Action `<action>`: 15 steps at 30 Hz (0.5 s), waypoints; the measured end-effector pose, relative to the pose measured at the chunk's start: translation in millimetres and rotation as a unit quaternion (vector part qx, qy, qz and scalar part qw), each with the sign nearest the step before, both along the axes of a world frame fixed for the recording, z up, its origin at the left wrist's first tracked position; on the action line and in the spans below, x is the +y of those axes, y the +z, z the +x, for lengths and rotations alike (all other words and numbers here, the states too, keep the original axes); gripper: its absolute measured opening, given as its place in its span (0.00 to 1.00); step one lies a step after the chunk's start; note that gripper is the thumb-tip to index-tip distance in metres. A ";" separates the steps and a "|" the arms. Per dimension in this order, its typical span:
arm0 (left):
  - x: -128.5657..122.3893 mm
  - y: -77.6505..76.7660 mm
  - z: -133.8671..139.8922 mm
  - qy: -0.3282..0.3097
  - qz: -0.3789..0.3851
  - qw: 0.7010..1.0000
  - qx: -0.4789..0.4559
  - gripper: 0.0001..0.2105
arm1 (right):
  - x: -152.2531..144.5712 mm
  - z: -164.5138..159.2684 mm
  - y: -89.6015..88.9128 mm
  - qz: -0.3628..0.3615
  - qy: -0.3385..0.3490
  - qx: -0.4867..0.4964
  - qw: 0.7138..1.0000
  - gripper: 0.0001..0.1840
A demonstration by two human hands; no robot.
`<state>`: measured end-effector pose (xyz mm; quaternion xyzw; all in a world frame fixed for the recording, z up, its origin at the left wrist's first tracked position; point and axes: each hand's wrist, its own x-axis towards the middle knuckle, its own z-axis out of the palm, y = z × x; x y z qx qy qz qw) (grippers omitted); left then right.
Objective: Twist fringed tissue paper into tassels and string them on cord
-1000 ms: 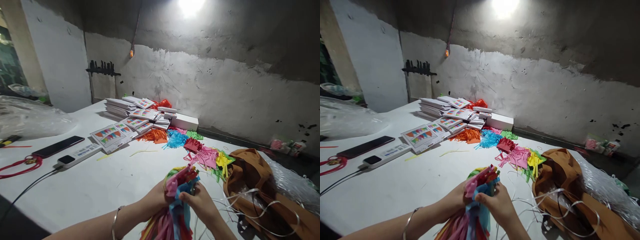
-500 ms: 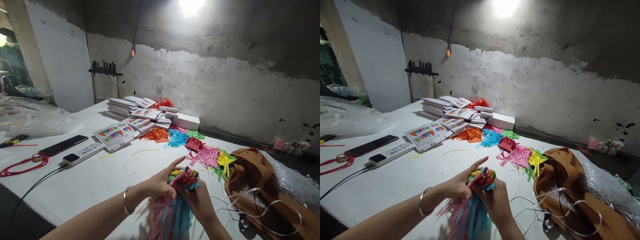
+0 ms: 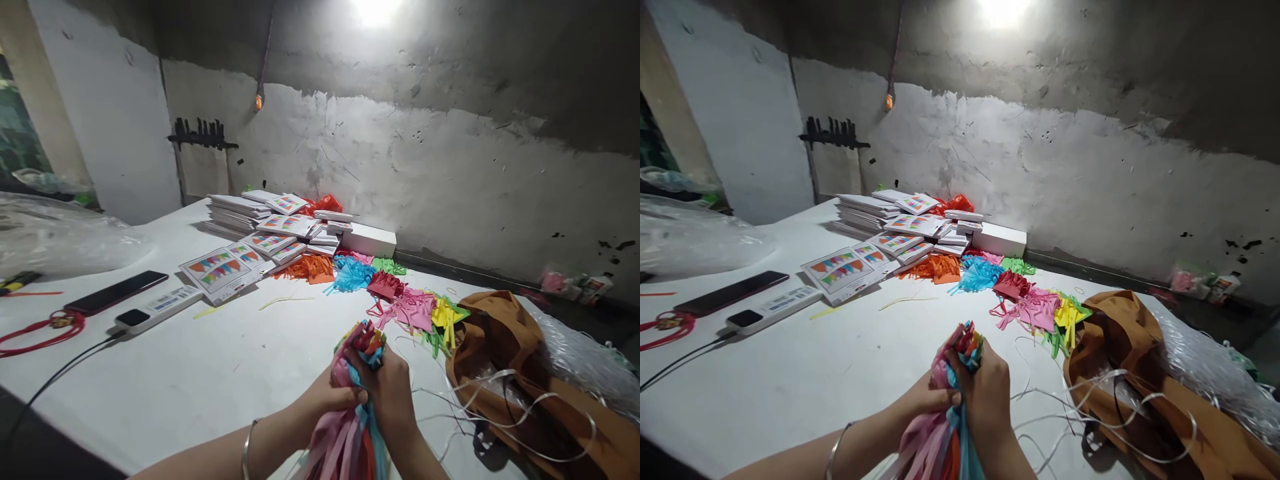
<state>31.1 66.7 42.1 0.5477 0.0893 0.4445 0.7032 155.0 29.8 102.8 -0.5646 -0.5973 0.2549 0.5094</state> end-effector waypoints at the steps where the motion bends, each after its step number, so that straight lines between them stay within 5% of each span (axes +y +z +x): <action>1: 0.4 1.8 -3.4 0.001 -0.005 1.000 0.027 0.45 | 0.4 3.0 1.8 -0.013 0.025 0.005 1.000 0.23; 5: 7.1 9.8 -16.9 -0.002 -0.014 0.993 0.113 0.33 | -0.4 25.0 10.7 -0.064 0.138 0.033 0.988 0.25; 10: 15.2 21.5 -29.1 0.019 0.005 0.995 0.103 0.40 | -5.8 54.6 10.7 -0.155 0.187 0.130 0.961 0.43; 15: -0.3 28.6 -27.1 -0.003 -0.016 0.993 0.121 0.36 | -8.3 46.2 0.6 -0.075 0.196 0.039 0.977 0.24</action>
